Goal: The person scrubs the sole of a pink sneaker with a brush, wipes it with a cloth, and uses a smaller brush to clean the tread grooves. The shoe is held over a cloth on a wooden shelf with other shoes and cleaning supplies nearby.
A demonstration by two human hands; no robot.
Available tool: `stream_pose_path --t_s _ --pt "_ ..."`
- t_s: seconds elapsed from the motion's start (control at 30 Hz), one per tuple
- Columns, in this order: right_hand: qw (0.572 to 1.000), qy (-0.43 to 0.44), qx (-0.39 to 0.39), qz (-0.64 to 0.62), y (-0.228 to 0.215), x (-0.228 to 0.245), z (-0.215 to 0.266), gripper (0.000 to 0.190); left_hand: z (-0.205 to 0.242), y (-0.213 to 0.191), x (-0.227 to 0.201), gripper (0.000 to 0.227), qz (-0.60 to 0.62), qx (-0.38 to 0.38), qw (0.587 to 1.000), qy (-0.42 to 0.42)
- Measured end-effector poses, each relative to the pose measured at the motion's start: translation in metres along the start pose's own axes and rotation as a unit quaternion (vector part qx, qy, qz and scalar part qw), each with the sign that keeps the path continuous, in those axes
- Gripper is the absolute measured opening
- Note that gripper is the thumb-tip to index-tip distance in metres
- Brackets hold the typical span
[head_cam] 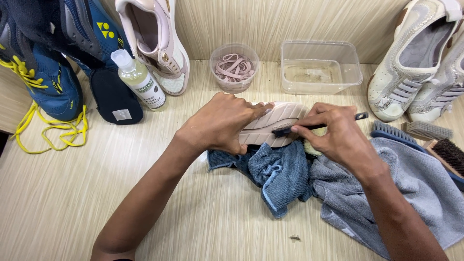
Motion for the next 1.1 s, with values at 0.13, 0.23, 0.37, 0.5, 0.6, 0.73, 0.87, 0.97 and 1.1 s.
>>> stream_pose_path --t_s 0.13,0.23,0.37,0.5,0.6,0.73,0.87,0.97,1.1 --pt "0.987 0.079 -0.024 0.137 -0.023 -0.040 0.005 0.021 0.007 -0.004 0.012 0.118 0.079 0.065 0.994 -0.039" --pt "0.984 0.049 -0.055 0.164 -0.021 -0.011 0.006 0.016 0.011 0.003 0.029 0.123 0.154 0.098 0.983 -0.028" --pt "0.995 -0.053 -0.077 0.023 0.003 0.012 0.003 0.016 0.015 0.007 0.039 0.113 0.288 0.079 0.954 0.021" --pt "0.990 0.035 -0.087 0.106 -0.008 -0.009 0.002 0.023 0.008 -0.002 0.037 0.077 0.310 0.035 0.950 0.016" --pt "0.984 0.004 -0.091 0.151 0.008 0.014 0.010 0.017 0.005 -0.014 0.030 0.073 0.371 0.031 0.924 -0.085" --pt "0.985 -0.086 -0.135 0.065 0.058 0.070 -0.001 0.013 0.007 -0.001 0.035 0.049 0.392 -0.025 0.915 -0.094" --pt "0.984 -0.081 -0.144 -0.062 0.063 0.069 -0.012 0.007 0.008 -0.010 0.036 0.033 0.414 -0.066 0.903 -0.088" --pt "0.989 -0.022 -0.120 -0.084 0.036 0.050 -0.007 0.006 0.004 0.003 0.037 0.030 0.428 -0.080 0.896 -0.091" --pt "0.991 0.012 -0.117 -0.066 0.020 0.050 -0.006 0.010 -0.004 0.011 0.037 0.028 0.428 -0.107 0.892 -0.099"
Point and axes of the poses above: each hand's wrist, its own z-axis away from the middle knuckle, its own y-axis out of the palm, x = y × z, the point moved 2 cm from there along -z, towards the middle knuckle, and after that the axes turned 4 degrees about -z, right-handed, at the moved point
